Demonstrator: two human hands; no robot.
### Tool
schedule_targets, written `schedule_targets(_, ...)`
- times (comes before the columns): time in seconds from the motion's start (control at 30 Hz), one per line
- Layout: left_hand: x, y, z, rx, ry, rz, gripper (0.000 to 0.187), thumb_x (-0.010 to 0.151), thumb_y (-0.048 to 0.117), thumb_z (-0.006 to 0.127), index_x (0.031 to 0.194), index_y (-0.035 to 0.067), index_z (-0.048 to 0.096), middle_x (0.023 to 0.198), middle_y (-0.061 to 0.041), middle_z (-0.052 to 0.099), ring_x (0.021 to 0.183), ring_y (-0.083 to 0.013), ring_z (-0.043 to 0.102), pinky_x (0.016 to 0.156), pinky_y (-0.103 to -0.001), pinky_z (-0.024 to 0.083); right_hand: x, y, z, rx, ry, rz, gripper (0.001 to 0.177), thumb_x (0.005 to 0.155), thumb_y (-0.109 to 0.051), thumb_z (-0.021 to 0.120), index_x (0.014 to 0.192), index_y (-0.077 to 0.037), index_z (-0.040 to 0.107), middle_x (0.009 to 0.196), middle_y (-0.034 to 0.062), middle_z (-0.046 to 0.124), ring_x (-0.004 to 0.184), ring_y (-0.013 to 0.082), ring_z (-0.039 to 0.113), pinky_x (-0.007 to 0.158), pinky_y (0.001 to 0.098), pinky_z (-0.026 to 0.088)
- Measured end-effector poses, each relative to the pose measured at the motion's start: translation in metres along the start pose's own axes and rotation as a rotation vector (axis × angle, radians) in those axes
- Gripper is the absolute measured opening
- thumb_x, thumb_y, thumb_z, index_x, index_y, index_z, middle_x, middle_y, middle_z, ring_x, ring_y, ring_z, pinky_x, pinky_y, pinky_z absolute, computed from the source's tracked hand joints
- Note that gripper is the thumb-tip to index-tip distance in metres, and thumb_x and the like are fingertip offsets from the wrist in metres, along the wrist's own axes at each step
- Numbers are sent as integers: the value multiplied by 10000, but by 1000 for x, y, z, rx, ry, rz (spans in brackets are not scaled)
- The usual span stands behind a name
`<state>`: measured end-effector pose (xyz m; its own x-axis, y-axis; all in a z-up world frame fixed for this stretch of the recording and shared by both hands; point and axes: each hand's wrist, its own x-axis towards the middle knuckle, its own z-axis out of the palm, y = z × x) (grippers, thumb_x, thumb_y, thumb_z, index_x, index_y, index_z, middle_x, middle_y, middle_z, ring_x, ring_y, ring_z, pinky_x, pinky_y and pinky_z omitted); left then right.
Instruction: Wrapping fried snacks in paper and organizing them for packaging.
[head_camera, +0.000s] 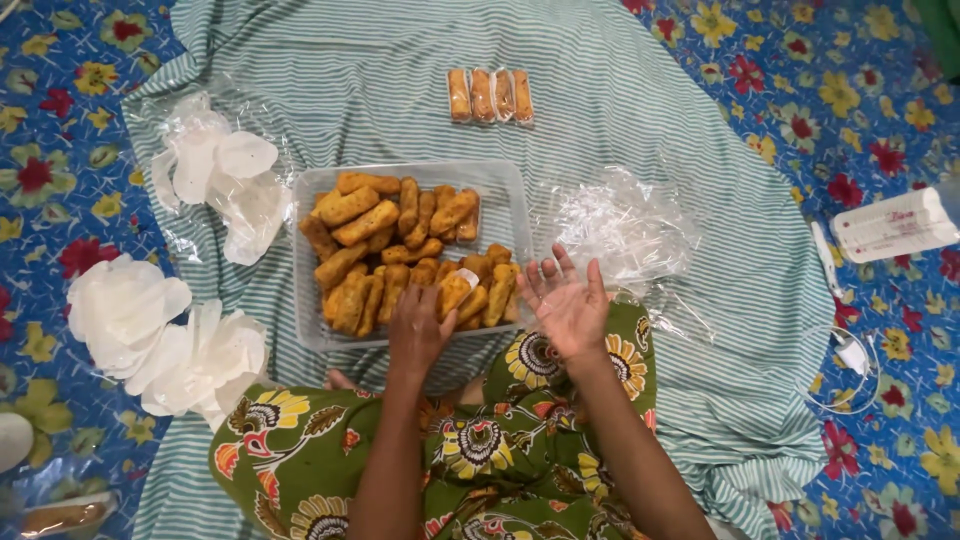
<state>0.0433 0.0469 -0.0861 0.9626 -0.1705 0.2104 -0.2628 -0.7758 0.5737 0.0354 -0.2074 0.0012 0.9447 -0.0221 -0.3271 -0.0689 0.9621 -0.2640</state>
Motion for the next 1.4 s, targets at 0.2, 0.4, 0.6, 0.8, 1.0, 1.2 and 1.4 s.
schedule_targets(0.2,-2,-4,1,-77,31,-73,463,741,342,843,1113,100,711,961,-144,658,928,-360,700,813,-468,564,-2,-6,3,-16,-61,13,577,986,-521,541,1338,-69,604,1114,176,739,1178,381,662,1130,604,419)
schedule_targets(0.4,-5,0,-19,-415,13,-166,475,672,333,923,1063,121,758,905,-152,726,885,-361,742,741,-425,598,-14,-6,22,-56,-46,-30,565,981,-518,552,1352,-93,569,1102,156,740,1155,372,672,1117,608,441)
schedule_targets(0.6,-19,66,-92,-863,-107,-136,476,653,184,958,1086,82,790,937,-132,764,873,-211,734,734,-315,595,-13,-8,22,-149,-58,-58,532,992,-514,532,1364,-135,561,1101,123,734,1165,361,661,1113,592,451)
schedule_targets(0.8,-22,87,-104,-909,-87,40,428,662,172,955,1050,77,801,895,-121,762,825,-217,744,670,-272,598,-23,2,36,-256,-59,-87,480,1000,-507,525,1337,-170,584,1090,101,743,1152,345,674,1104,571,470)
schedule_targets(1.0,-25,80,-80,-864,-93,82,427,706,142,921,1095,49,773,908,-155,737,840,-294,744,663,-329,604,-20,12,33,-286,-75,-81,512,999,-490,530,1381,-149,522,1090,133,726,1134,378,674,1084,600,470)
schedule_targets(1.2,-25,85,-65,-859,-17,65,440,706,150,920,1106,57,761,911,-141,721,835,-266,734,683,-300,600,-18,21,23,-319,-119,-32,513,1001,-480,518,1401,-160,497,1201,160,707,1168,401,656,1081,604,464)
schedule_targets(1.4,-22,96,-66,-675,69,55,476,703,233,919,1106,98,703,929,-118,701,864,-295,731,713,-344,612,-15,32,15,-330,-122,-30,491,1006,-469,492,1397,-172,511,1372,181,620,1257,428,603,1077,598,471)
